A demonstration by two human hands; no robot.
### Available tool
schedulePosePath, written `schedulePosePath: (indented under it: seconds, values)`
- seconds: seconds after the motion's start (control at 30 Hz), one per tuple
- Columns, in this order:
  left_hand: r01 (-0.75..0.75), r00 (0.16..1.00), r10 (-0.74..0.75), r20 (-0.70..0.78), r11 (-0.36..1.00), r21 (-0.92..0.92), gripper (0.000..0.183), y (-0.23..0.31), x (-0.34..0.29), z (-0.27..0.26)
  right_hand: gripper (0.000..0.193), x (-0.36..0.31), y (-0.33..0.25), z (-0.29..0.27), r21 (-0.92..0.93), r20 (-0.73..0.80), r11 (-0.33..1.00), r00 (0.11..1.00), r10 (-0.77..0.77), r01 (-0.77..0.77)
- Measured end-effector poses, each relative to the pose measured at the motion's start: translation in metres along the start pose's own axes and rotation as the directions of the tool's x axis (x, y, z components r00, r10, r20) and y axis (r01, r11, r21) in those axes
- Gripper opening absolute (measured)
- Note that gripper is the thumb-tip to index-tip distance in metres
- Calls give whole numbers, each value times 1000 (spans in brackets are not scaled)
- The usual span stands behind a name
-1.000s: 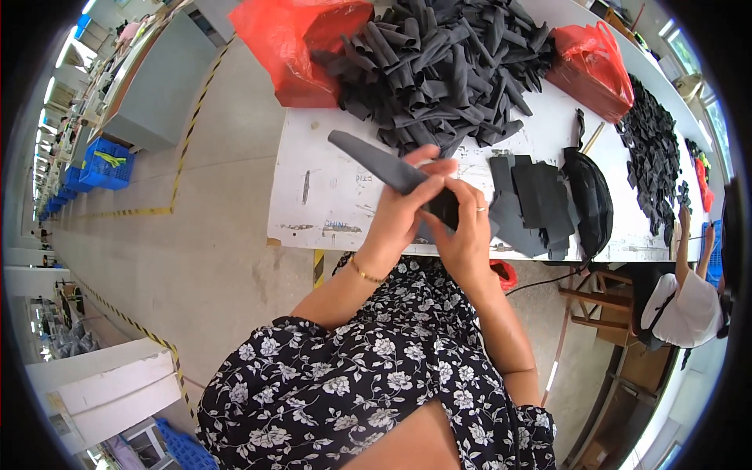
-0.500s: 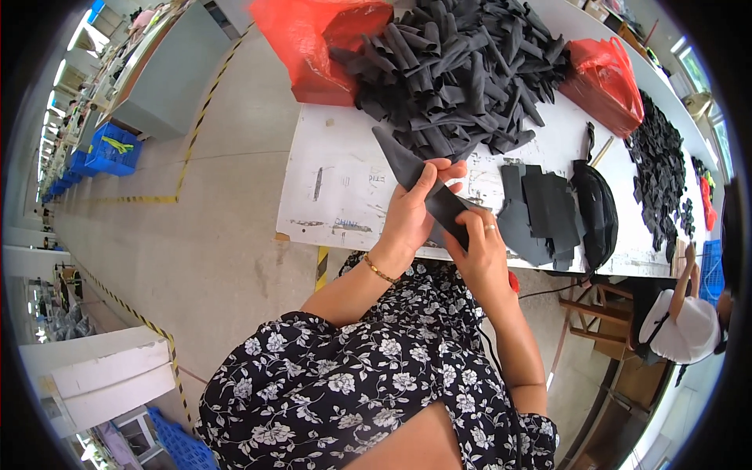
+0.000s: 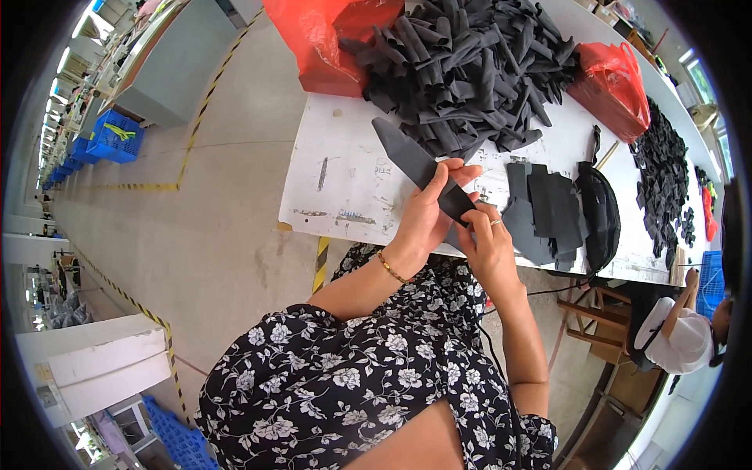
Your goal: Assembling small black material components by hand at a factory workbench.
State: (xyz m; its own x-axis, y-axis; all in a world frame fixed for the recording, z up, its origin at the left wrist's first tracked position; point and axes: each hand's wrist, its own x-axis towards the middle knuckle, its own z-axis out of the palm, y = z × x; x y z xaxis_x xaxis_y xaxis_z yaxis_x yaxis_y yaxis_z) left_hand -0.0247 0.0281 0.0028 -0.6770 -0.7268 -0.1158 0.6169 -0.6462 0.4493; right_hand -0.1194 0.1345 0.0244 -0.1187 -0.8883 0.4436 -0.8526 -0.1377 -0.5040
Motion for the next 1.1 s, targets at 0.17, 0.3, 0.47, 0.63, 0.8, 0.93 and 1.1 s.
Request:
schedulePosePath:
  seconds: [0.17,0.3,0.47,0.63,0.8,0.93,1.1]
  values:
    - [-92,993,95,-70,995,43,36,26,13,6,20,-3,7,-11,25,0,999,999,-36,36]
    - [-180,980,174,-100,983,-45,31,8,13,9,18,8,5,-12,74,-48,996,998,-37,41]
    - [-143,987,139,-82,989,-42,32,-12,-1,16,17,13,11,-3,150,-62,988,998,-31,40]
    - [-157,984,152,-90,986,-50,33,-16,-3,18,15,11,15,2,179,-75,984,997,-4,17]
    - [-139,988,133,-82,988,-70,34,-18,-5,18,13,10,18,4,218,-42,975,997,57,-47]
    - [-94,994,88,-64,992,-82,29,-15,-7,19,13,12,16,1,208,-32,977,998,53,-45]
    - [-83,996,82,-21,994,-71,28,-14,-7,17,13,14,16,0,229,-22,971,997,70,-63]
